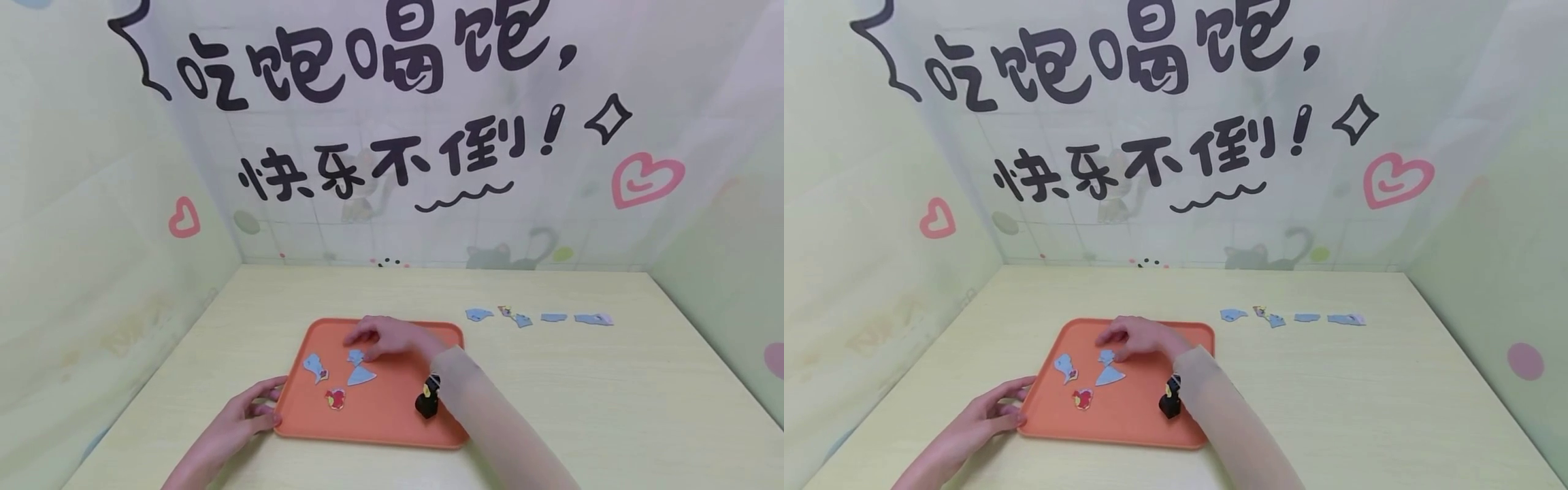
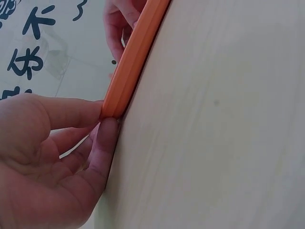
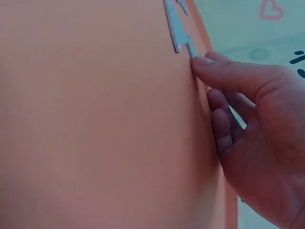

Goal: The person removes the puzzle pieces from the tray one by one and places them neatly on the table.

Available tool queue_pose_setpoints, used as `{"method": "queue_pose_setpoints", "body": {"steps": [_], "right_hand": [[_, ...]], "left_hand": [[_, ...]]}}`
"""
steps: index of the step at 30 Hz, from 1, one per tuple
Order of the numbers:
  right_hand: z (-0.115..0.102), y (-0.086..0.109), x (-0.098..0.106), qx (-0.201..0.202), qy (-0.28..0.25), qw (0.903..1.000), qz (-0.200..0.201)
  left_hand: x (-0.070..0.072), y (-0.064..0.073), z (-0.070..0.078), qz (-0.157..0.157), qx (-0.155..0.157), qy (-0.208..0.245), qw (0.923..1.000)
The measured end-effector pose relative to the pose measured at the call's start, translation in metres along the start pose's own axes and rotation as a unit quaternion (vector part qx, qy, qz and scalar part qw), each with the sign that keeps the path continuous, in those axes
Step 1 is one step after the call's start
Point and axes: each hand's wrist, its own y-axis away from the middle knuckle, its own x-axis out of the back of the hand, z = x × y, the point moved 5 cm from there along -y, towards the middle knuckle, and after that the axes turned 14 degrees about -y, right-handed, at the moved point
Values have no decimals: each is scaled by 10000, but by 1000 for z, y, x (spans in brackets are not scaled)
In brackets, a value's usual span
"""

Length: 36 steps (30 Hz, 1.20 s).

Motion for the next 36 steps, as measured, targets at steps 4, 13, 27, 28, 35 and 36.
{"method": "queue_pose_setpoints", "body": {"steps": [4,13,27,28,35,36], "right_hand": [[0,0,0,-3,34,10000,-81],[-2,0,1,195,515,9983,-176],[-9,-3,-6,384,1611,9862,-61],[-10,-2,-6,354,1618,9862,-15],[-15,4,-6,117,1370,9904,111],[-15,5,-6,126,1378,9903,96]], "left_hand": [[0,-1,0,8,6,-28,10000],[-1,-2,1,53,60,-95,9999],[0,-4,2,123,199,-234,9995],[-1,-4,2,118,192,-240,9995],[-1,-4,2,113,224,-259,9993],[-1,-4,2,119,250,-253,9993]]}}
